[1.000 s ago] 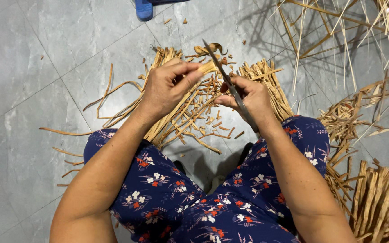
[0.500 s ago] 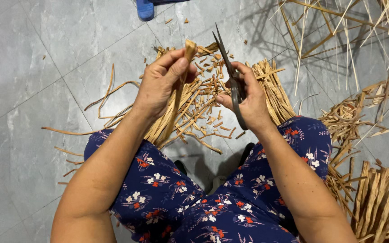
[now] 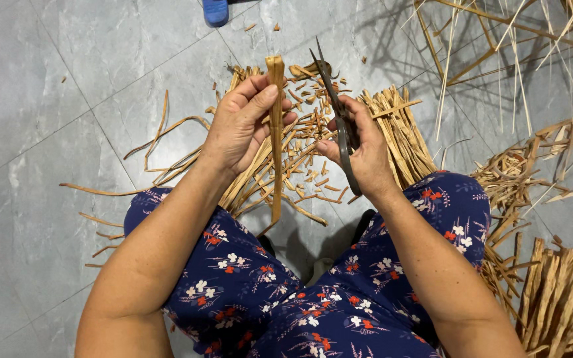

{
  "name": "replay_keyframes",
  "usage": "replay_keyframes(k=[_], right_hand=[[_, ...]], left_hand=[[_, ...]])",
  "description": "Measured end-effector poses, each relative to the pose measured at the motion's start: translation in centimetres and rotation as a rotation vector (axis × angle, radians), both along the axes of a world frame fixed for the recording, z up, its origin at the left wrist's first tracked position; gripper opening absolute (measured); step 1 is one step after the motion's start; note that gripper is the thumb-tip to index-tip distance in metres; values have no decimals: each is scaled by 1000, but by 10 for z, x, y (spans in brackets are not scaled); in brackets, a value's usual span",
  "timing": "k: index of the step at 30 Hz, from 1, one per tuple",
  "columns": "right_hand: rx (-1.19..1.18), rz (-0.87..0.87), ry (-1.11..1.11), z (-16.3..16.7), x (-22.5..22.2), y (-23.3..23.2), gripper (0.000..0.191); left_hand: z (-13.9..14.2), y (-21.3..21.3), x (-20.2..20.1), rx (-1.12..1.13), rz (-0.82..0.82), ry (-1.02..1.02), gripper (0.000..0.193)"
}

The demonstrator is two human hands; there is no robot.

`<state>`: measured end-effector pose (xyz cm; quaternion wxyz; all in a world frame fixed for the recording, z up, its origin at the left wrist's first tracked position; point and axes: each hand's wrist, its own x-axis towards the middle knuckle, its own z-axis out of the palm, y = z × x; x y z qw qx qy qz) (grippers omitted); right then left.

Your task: The person sits on the tiled floor surrounded by bundles of dried palm leaves and uses scissors to trim the ends off the leaves. They hold a bundle in one hand, cut pieces off with the scissors, and drop the trimmed pieces onto the floor, working through the pile one bundle at a time.

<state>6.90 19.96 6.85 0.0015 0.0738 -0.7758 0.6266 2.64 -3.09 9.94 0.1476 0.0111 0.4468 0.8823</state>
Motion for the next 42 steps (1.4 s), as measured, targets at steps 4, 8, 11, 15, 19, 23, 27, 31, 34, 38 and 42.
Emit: replay_keyframes(k=[4, 8, 11, 15, 19, 23, 27, 31, 34, 38, 42], right_hand=[[19, 12, 33, -1, 1, -1, 79], [-15, 48, 40, -1, 2, -4, 77], [91, 45, 95, 2, 4, -6, 78], [133, 65, 196, 8, 4, -12, 77], [214, 58, 232, 12, 5, -17, 77], [228, 33, 256, 14, 5, -22, 75], [247, -24, 260, 12, 5, -26, 75], [260, -55, 385, 10, 5, -28, 74], [239, -57, 391, 9, 5, -29, 74], [297, -97, 374, 10, 4, -30, 77], [295, -104, 257, 14, 3, -29, 76]], left_hand=[[1, 0, 1, -15, -12, -19, 27], [1, 1, 2, -14, -18, -63, 29], [-2, 2, 2, -28, -22, -41, 27], [-11, 5, 2, -22, 12, -50, 24], [-21, 11, 4, 15, 5, -37, 22], [-27, 16, 5, -27, 4, -58, 19], [-31, 19, 5, -65, 44, -46, 16], [-33, 28, 6, -103, 91, -9, 17], [-34, 35, 8, -119, 108, -21, 21], [-32, 39, 6, -75, 114, -19, 22], [-30, 40, 3, -64, 116, -41, 19]])
